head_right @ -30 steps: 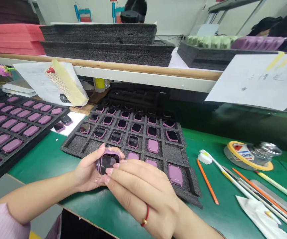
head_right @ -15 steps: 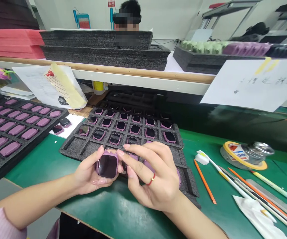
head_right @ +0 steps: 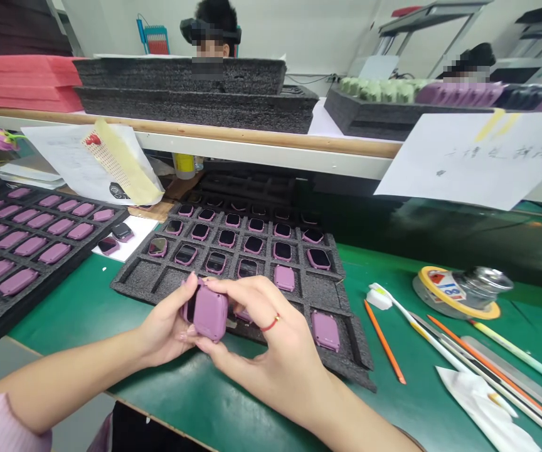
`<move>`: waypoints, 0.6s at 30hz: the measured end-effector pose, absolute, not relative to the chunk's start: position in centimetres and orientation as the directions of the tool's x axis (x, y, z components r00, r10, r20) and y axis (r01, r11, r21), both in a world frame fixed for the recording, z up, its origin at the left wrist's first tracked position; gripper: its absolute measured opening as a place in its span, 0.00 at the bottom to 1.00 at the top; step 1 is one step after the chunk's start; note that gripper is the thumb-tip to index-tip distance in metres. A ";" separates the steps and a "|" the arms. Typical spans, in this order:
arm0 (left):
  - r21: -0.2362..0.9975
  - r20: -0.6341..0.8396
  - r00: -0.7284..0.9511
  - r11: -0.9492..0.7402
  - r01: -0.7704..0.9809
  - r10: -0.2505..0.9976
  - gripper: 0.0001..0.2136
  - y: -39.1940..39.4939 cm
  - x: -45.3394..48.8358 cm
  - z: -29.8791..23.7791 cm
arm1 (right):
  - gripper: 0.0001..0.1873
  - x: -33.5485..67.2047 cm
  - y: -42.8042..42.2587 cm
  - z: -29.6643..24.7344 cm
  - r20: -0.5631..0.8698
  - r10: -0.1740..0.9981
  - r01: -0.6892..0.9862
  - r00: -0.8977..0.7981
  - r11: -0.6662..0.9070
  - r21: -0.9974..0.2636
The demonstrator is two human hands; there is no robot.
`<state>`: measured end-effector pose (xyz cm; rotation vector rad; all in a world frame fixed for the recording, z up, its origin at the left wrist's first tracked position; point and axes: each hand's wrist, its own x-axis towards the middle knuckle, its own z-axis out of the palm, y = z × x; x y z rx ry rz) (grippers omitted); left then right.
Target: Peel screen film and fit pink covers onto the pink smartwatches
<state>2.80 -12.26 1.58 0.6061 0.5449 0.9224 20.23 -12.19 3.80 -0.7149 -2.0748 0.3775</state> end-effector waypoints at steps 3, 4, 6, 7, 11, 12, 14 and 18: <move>0.637 -0.235 0.488 0.513 -0.576 0.840 0.26 -12.2 2.6 2.1 | 0.27 20.5 -11.8 3.8 0.661 0.600 0.356 -0.451 0.800 -0.483; 0.631 -0.244 0.503 0.530 -0.566 0.829 0.27 -12.2 2.5 2.2 | 0.27 20.5 -11.8 3.8 0.660 0.596 0.358 -0.457 0.803 -0.477; 0.629 -0.239 0.537 0.550 -0.549 0.809 0.28 -12.2 2.5 2.3 | 0.26 20.5 -11.8 3.8 0.658 0.590 0.359 -0.467 0.807 -0.469; 0.631 -0.230 0.550 0.553 -0.544 0.803 0.28 -12.2 2.4 2.2 | 0.27 20.4 -11.8 3.8 0.658 0.586 0.359 -0.473 0.810 -0.464; 0.645 -0.206 0.583 0.557 -0.524 0.786 0.27 -12.2 2.5 1.8 | 0.27 20.8 -11.7 4.3 0.653 0.549 0.369 -0.522 0.835 -0.408; 0.646 -0.200 0.580 0.552 -0.527 0.789 0.26 -12.2 2.5 1.7 | 0.27 21.1 -11.6 4.4 0.649 0.545 0.378 -0.530 0.837 -0.395; 0.642 -0.196 0.554 0.533 -0.551 0.809 0.23 -12.2 2.5 1.7 | 0.25 21.9 -11.3 4.4 0.648 0.554 0.409 -0.522 0.830 -0.380; 0.599 -0.286 0.438 0.516 -0.612 0.852 0.19 -12.0 2.4 2.1 | 0.25 24.4 -10.9 3.9 0.665 0.575 0.527 -0.476 0.792 -0.308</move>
